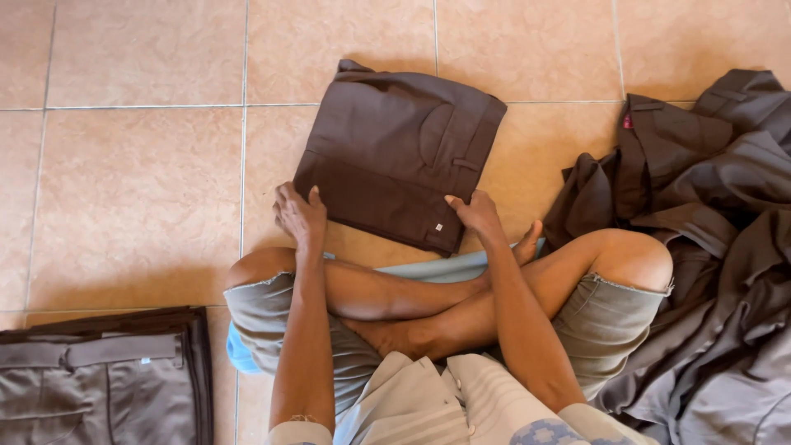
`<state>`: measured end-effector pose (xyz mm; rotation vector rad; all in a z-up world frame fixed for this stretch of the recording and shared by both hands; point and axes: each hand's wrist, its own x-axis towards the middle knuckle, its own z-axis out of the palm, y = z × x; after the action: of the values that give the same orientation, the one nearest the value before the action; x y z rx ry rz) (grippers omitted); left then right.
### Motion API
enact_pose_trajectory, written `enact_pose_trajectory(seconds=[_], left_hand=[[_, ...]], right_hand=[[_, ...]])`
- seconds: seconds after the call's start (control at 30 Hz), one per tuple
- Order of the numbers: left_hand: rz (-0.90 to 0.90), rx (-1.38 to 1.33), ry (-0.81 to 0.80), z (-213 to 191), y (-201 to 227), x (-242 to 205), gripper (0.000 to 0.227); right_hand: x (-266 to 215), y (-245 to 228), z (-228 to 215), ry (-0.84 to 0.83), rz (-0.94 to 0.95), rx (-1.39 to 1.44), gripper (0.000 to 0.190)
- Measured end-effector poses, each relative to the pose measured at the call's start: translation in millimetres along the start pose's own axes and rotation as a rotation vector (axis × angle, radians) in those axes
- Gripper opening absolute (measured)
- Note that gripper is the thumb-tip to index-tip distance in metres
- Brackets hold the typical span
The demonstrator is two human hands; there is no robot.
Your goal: Folding brown trousers on a tiled floor in a sewing factory environment.
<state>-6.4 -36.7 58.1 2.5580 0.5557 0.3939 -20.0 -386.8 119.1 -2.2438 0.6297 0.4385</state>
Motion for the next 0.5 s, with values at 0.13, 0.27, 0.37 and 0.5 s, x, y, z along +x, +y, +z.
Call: enact_pose_trajectory(seconds=[0.13,0.27,0.37,0.5], left_hand=[[-0.162,0.065,-0.118,5.8,4.6,-18.9,0.035],[-0.250,0.017,-0.096,-11.5,30.1,-27.3,0.043],[-0.314,-0.016,-0.104,-4.4,32.9,-12.1,0.055],[-0.289,-0.104,-0.227,28.8,7.2,-13.3,0.032]], right_hand=[[18.5,0.2,7.3,0.301,-0.084,-0.043,0.050],[-1.5,-34.9,-6.9,0.637,-0.207,-0.322,0.073],[-32.9,-41.5,15.8,0.532,-0.319,-0.523,0.074],[-26.2,-18.1,62.3,0.170,-0.285,-0.747,0.077]])
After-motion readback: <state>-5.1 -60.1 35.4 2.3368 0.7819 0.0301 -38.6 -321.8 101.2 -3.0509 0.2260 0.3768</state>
